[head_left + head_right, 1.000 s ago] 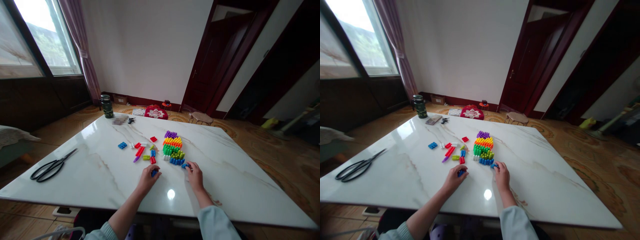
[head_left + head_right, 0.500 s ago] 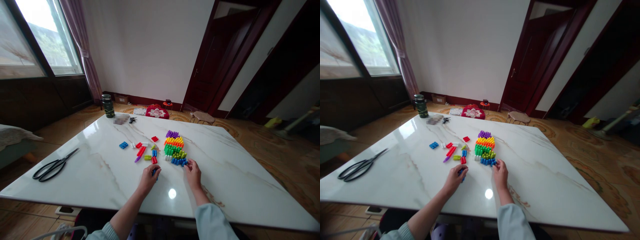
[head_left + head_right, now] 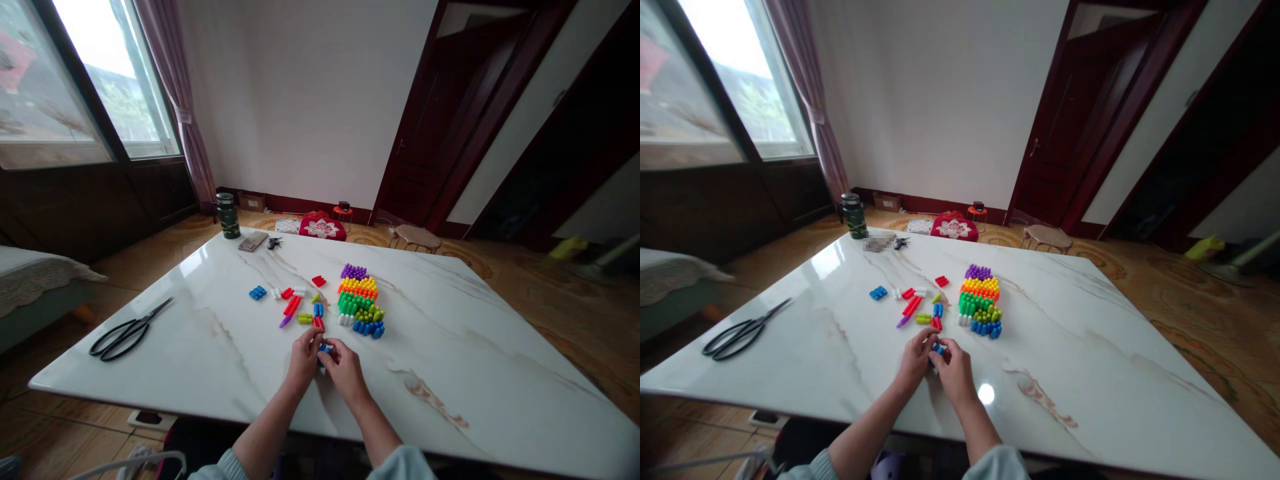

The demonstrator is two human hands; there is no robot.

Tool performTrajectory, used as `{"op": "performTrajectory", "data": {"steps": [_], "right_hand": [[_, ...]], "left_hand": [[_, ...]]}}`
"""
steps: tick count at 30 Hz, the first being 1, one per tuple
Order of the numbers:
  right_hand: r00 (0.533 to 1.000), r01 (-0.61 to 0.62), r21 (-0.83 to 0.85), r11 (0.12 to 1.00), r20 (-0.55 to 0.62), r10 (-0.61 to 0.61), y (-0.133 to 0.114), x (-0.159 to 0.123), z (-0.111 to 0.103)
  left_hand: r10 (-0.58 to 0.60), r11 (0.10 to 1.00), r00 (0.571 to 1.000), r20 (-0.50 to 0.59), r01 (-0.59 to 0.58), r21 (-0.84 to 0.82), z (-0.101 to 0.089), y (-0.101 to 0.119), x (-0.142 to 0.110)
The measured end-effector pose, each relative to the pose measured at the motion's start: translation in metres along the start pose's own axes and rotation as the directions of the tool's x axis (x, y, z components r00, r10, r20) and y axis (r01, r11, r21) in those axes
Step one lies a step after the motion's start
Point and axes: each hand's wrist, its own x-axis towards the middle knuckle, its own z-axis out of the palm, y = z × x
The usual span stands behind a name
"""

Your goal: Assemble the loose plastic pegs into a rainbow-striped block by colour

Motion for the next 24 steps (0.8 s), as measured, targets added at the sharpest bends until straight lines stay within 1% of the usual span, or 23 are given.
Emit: {"op": "performTrajectory", "data": {"steps": [2,3,5,8,10,11,13,15,17,19,22,24], "right_hand": [[0.999,-0.045,0.052,0.998,-0.006,0.045,-0.003,0.001,0.005],[0.999,-0.045,0.057,0.997,-0.026,0.047,-0.003,0.002,0.003],[0.995,-0.022,0.012,1.000,-0.097,0.023,-0.001,0.005,-0.007],[0.965,-0.001,-0.189,0.982,-0.257,-0.048,0.008,0.008,-0.034],[0.936,-0.007,-0.376,0.927,-0.329,-0.126,0.017,0.008,-0.055],[0.925,-0.004,-0.468,0.884,-0.337,-0.174,0.021,0.007,-0.063],[0.920,0.017,-0.611,0.792,-0.301,-0.252,0.030,0.005,-0.075],[0.928,0.031,-0.674,0.738,-0.256,-0.273,0.037,0.003,-0.080],[0.937,0.031,-0.678,0.735,-0.236,-0.257,0.041,0.003,-0.080],[0.952,0.022,-0.654,0.756,-0.217,-0.216,0.043,0.005,-0.080],[0.987,0.015,-0.619,0.785,-0.116,-0.111,0.042,0.010,-0.082],[0.998,0.005,-0.606,0.796,-0.050,-0.044,0.039,0.012,-0.084]], "left_hand": [[0.000,1.000,1.000,-0.012,0.000,0.001,0.000,-0.001,0.000],[0.001,1.000,1.000,-0.009,-0.001,-0.003,0.001,-0.001,-0.001],[-0.013,0.999,1.000,0.019,0.013,-0.032,0.002,-0.004,-0.002],[-0.056,0.993,0.995,0.077,0.064,-0.097,0.007,-0.008,-0.003],[-0.069,0.990,0.994,0.088,0.079,-0.119,0.009,-0.010,-0.003],[-0.070,0.990,0.993,0.090,0.081,-0.119,0.009,-0.011,-0.003],[-0.074,0.990,0.993,0.096,0.084,-0.114,0.010,-0.010,-0.002],[-0.078,0.990,0.992,0.102,0.089,-0.107,0.009,-0.007,-0.002],[-0.079,0.991,0.992,0.102,0.090,-0.104,0.008,-0.005,-0.003],[-0.079,0.991,0.991,0.104,0.089,-0.101,0.006,-0.003,-0.003],[-0.079,0.992,0.991,0.112,0.090,-0.090,0.005,-0.002,-0.004],[-0.080,0.992,0.990,0.113,0.090,-0.085,0.005,-0.001,-0.004]]}}
